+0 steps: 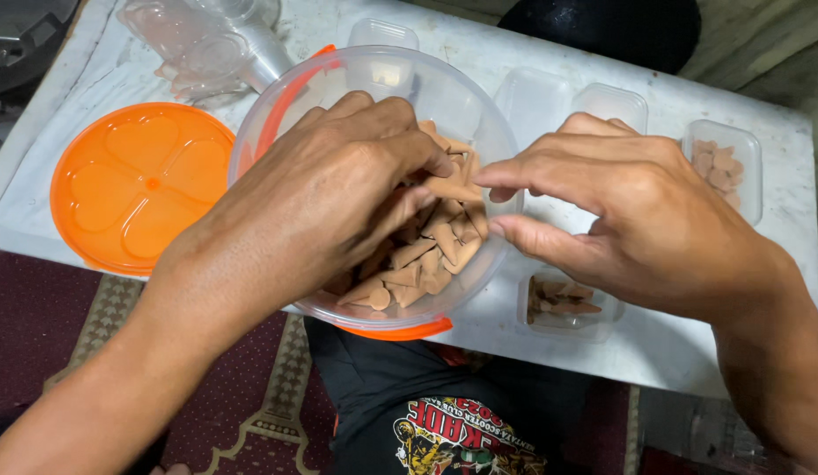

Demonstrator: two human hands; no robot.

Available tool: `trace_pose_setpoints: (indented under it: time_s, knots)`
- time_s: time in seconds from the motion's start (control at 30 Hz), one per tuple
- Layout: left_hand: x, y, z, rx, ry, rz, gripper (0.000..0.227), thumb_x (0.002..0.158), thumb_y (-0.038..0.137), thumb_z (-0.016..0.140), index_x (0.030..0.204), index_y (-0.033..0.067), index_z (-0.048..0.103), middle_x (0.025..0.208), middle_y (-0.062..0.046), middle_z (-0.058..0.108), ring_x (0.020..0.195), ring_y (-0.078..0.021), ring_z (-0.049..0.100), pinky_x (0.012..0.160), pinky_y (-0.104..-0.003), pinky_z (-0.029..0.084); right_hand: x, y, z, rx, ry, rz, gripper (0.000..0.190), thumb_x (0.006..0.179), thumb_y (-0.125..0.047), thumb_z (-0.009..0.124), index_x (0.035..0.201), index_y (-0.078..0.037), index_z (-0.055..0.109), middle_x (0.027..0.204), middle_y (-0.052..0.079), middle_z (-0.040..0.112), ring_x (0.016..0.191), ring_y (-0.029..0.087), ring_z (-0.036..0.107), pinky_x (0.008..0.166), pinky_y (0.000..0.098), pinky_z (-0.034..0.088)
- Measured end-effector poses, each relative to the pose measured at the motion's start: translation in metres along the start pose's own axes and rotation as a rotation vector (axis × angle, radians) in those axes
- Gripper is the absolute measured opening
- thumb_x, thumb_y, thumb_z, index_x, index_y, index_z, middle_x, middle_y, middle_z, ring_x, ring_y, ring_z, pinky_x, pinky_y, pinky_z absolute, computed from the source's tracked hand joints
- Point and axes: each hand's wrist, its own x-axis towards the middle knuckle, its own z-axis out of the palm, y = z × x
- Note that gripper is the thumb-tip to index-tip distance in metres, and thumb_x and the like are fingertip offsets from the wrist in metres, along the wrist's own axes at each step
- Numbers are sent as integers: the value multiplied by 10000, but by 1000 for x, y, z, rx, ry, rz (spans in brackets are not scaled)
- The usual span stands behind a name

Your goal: The person places incense cones from a large round bucket into smaller rectangular plastic containers by hand.

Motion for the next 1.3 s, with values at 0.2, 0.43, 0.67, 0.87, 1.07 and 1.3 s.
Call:
trace_pose_setpoints:
  time_s: [0.2,0.43,0.67,0.87,1.07,1.3]
  knots:
    - [19,49,15,-157,106,143,246,1086,232,477,1067,70,662,920,-83,558,826,-298,514,779,-452,368,-50,-24,-6,86,251,104,124,861,47,784,949,107,720,927,215,761,805,286,740,733,370,521]
    - [37,104,72,-157,20,159,151,1036,116,491,889,98,517,894,-97,474,802,-344,449,673,-481,294,-160,-24,11,77,292,387,126,916,34,739,1033,54,695,992,184,723,791,270,663,777,346,516]
    - [42,108,146,-140,51,150,80,1031,66,607,967,39,567,919,-116,485,818,-349,469,673,-485,359,-201,-11,46,-43,161,545,103,1005,-12,740,1103,-35,762,1030,69,740,852,262,617,869,399,454]
    - [42,72,197,106,-90,67,181,786,166,741,945,121,668,944,-75,598,938,-355,556,724,-499,417,-207,9,89,-214,35,513,144,988,-156,764,1127,-194,765,1141,-41,765,907,262,584,739,423,388]
    - [31,60,216,108,-88,27,175,1002,244,628,891,123,688,910,-70,587,902,-358,544,681,-509,411,-195,17,112,-275,-28,418,68,1020,-189,730,1084,-199,712,1029,-74,717,878,270,562,681,427,364]
    - [29,54,222,76,-144,21,89,975,221,639,956,156,696,940,-41,595,919,-347,542,687,-510,407,-188,27,116,-172,-66,390,34,1000,-143,723,1021,-135,749,976,19,762,986,303,653,637,459,398]
